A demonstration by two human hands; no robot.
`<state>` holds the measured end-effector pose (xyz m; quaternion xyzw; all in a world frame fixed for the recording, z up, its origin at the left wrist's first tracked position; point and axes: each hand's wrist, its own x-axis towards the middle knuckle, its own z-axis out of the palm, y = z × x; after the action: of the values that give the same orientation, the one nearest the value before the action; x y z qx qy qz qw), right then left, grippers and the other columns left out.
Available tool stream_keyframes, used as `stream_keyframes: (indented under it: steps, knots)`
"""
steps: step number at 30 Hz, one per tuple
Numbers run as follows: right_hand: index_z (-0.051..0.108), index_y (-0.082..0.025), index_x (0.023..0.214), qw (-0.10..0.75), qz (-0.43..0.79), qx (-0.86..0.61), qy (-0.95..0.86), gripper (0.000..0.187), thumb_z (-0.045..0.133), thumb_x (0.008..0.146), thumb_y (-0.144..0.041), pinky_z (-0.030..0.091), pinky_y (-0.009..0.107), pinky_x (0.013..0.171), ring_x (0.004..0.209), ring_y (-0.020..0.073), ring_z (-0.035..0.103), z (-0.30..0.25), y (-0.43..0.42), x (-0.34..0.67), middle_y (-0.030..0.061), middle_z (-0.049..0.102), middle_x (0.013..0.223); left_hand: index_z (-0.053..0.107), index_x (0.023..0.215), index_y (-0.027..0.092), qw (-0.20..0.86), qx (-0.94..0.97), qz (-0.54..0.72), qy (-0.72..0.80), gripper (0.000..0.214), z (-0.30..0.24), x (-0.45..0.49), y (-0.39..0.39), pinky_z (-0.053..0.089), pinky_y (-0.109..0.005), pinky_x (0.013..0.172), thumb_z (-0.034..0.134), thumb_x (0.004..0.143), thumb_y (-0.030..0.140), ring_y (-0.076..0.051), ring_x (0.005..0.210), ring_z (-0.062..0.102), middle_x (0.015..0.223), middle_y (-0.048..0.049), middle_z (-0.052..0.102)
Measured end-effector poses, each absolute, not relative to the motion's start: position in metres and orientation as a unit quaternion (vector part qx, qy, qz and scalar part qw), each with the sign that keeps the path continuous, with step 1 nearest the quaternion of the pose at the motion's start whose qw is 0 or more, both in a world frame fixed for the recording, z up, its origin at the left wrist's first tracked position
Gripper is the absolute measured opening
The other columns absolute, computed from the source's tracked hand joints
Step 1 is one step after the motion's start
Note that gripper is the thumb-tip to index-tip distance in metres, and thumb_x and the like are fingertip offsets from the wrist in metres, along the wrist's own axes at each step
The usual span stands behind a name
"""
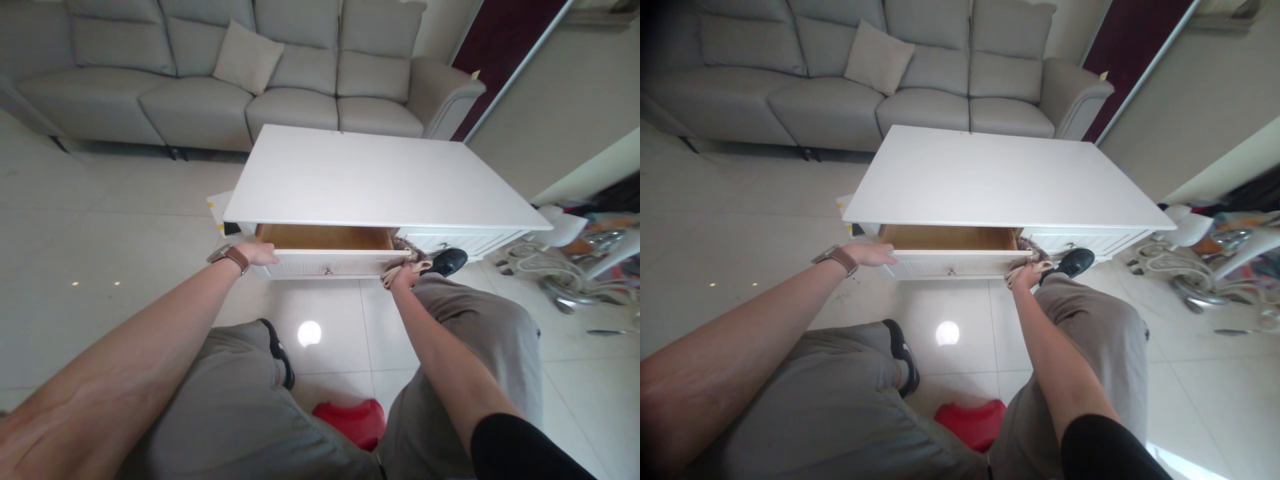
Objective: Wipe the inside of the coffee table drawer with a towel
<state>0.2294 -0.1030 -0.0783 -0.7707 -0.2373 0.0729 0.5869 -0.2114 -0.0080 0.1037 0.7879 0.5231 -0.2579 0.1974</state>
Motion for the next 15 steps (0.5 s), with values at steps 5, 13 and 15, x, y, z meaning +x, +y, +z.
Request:
stream_keyframes:
  steps: [5,13,15]
  knots:
    - [0.056,-0.012,0.137,0.579,0.003,-0.788,-0.210,0.056,0.047,0.084,-0.027,0.046,0.052,0.115,0.129,0.0332,0.063,-0.048,-0.099,0.230,0.0197,0.068,0.133,0.054,0.152,0.012,0.196,0.782,-0.268,0.527,0.073,0.103,-0.209,-0.006,0.047,-0.028,0.107,0.046,0.091,0.051,-0.026,0.138,0.059,0.158,-0.0157,0.056]
    - [0.066,-0.021,0.137,0.372,-0.114,-0.777,-0.495,0.071,0.050,0.068,-0.012,0.027,0.059,0.122,0.150,0.0311,0.045,-0.023,-0.123,0.186,0.0130,0.068,0.141,0.052,0.154,0.012,0.197,0.779,-0.258,0.536,0.076,0.101,-0.212,-0.005,0.048,-0.030,0.108,0.048,0.089,0.052,-0.028,0.140,0.058,0.160,-0.0164,0.054]
    - [0.066,-0.024,0.135,0.329,-0.110,-0.759,-0.551,0.069,0.049,0.070,-0.011,0.020,0.057,0.124,0.148,0.0277,0.047,-0.019,-0.123,0.171,0.0089,0.071,0.138,0.054,0.152,0.013,0.197,0.783,-0.259,0.530,0.074,0.101,-0.214,-0.005,0.049,-0.029,0.107,0.048,0.089,0.051,-0.027,0.136,0.060,0.156,-0.0158,0.058]
